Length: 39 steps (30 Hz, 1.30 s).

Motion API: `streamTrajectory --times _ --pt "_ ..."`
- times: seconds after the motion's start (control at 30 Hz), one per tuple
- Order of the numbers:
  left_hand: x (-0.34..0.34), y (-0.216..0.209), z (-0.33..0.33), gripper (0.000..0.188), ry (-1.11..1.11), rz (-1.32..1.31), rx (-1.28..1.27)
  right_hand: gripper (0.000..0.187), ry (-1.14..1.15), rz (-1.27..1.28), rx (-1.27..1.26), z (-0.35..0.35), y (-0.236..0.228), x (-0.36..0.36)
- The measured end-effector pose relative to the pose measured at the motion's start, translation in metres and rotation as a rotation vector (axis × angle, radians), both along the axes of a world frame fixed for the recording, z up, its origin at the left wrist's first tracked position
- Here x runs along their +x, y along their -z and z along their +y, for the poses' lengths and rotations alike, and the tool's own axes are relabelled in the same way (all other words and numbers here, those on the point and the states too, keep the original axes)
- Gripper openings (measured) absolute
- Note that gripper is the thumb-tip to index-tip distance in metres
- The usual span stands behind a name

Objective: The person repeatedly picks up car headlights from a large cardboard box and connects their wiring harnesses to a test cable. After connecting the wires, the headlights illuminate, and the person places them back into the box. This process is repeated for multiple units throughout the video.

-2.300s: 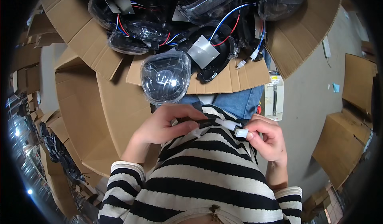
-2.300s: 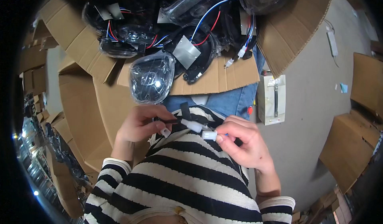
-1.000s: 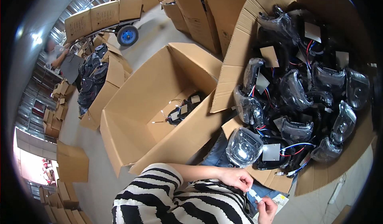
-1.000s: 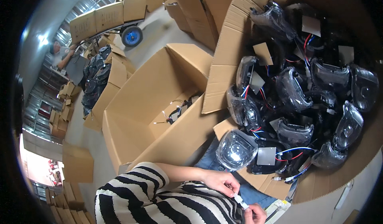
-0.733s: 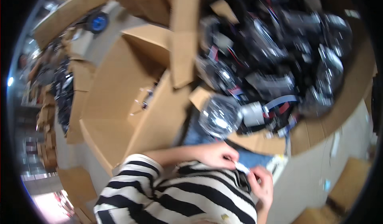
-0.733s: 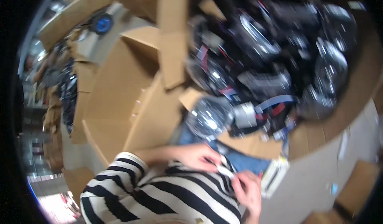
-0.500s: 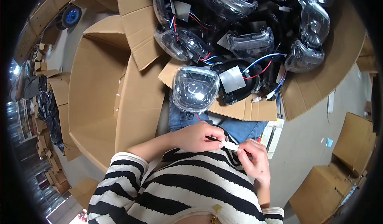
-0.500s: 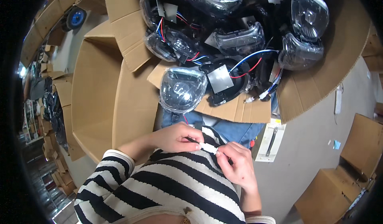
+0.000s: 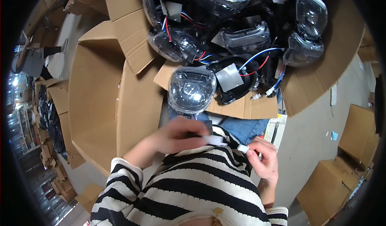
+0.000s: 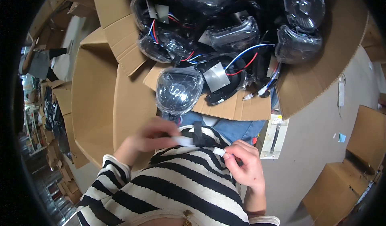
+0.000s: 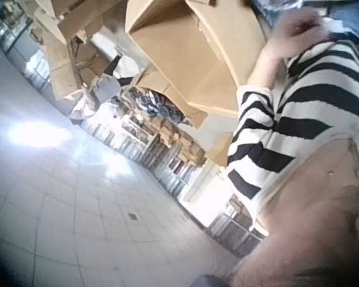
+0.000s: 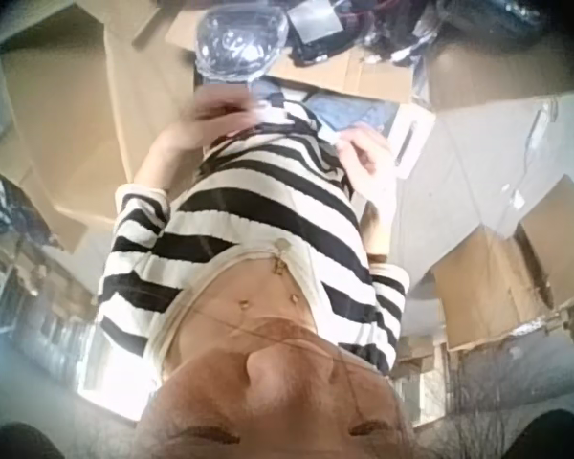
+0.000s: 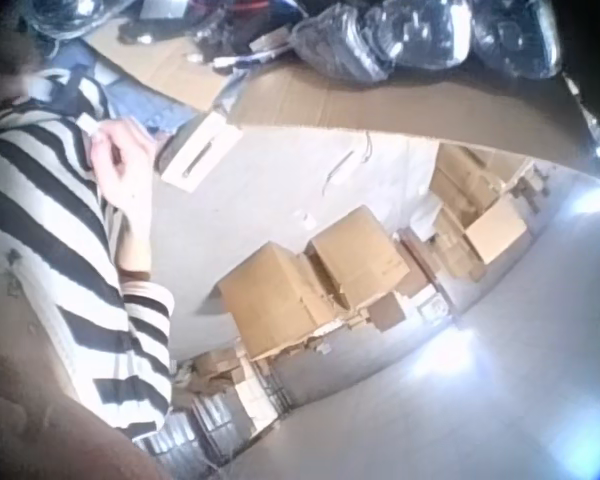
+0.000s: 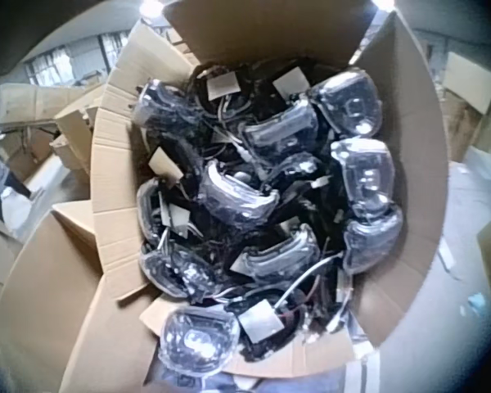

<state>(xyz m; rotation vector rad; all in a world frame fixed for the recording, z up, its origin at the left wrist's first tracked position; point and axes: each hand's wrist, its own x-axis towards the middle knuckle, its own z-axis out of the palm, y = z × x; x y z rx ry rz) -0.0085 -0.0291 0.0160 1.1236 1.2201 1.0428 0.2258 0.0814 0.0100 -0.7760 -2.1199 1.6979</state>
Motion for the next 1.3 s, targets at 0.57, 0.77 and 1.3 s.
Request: streamTrajectory --times 0.57,0.77,1.3 --pt "-0.296 -0.005 -0.183 0.016 -1.33 1.022 -0.156 0.003 -0.036 -0.054 -0.009 -0.001 0.004 0.002" --pt "-0.216 0.166 -0.142 0.015 -0.883 0.542 -0.705 0.004 -0.006 -0.072 -0.007 0.003 0.005 0.002" --pt "0.051 0.076 0.203 0.049 -0.179 0.882 0.052 0.006 0.038 -0.062 0.005 -0.006 0.005 0.0"
